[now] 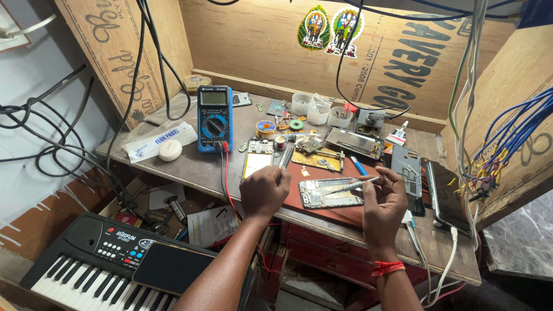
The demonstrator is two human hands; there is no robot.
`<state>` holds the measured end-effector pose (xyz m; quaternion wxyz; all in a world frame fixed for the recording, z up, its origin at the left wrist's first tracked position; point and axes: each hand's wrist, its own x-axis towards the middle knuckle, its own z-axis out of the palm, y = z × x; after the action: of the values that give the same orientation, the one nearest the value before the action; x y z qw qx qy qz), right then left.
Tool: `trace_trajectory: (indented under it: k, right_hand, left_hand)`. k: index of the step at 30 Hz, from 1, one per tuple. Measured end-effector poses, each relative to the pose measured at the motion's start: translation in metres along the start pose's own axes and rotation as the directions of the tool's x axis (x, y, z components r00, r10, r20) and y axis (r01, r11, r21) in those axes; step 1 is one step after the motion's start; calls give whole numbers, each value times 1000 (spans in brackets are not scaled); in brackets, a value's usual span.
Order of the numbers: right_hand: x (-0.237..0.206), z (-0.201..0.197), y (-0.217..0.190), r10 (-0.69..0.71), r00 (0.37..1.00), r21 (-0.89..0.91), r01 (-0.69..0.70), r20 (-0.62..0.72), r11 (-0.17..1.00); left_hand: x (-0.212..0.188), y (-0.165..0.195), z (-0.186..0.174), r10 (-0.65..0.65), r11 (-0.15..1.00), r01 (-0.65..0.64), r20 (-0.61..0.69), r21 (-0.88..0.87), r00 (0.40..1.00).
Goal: The person works on a disassembled smartphone lying on a repair bench, holding a pen-shaped tool in the right hand and applying it to the phone's exposed board while the left hand steadies the chassis. A multimeter with probes sits nearby and the person occasionally repositions the phone and reaches for small parts on the cluttered bench.
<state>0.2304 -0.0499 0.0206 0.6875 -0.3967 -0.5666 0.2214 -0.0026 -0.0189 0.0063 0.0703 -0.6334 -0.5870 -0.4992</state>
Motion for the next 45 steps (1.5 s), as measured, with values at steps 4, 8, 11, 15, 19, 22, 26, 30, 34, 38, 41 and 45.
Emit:
trace_trajectory:
  k: [4,8,11,15,19,22,26,30,34,38,41,45]
  right_hand:
    - [0,0,0,15,1000,18,-15,-10,1000]
    - [-1,0,2,17,1000,19,-16,-15,1000]
    - [0,-1,3,0,1000,-24,0,-26,1000]
    - [0,-1,2,19,1000,33,-18,-17,999]
    - [0,-1,1,22,1000,52,-20,-20,998]
    - [1,-1,1,16,1000,45,-15,-26,999]
    - [0,0,1,13,1000,42,-12,-29,999]
    - [0,-2,-1,21,1000,29,-21,-14,999]
    - [-1,-2,-3,11,1000,19,-11,6,1000]
    - [-2,-3,-5,4,999,12,-4,36,1000]
    - [-1,-3,-6,2,998,51,-6,65,999]
    - [-2,-4,-8,20,991,62,-28,131,998]
  left_hand:
    - [0,0,1,0,1000,0,-2,3,1000]
    - [0,0,0,1,1000,-1,9,-3,1000]
    - [0,0,0,11,1000,-11,5,-9,1000]
    - [0,0,0,-3,1000,3,8,-19,1000]
    - [0,0,1,11,1000,-11,-5,-19,1000]
    - [1,1,1,13,1000,-13,-5,-14,1000]
    - [2,1,-1,19,1000,-19,-15,-4,1000]
    - [1,2,-2,3,999,-3,7,-34,1000]
    - [0,3,-2,20,998,-21,-14,-53,1000]
    - [1,2,-2,18,999,-18,-11,-50,1000]
    - [1,2,-1,1,1000,-1,3,-30,1000]
    - [1,1,-1,0,1000,0,4,-23,1000]
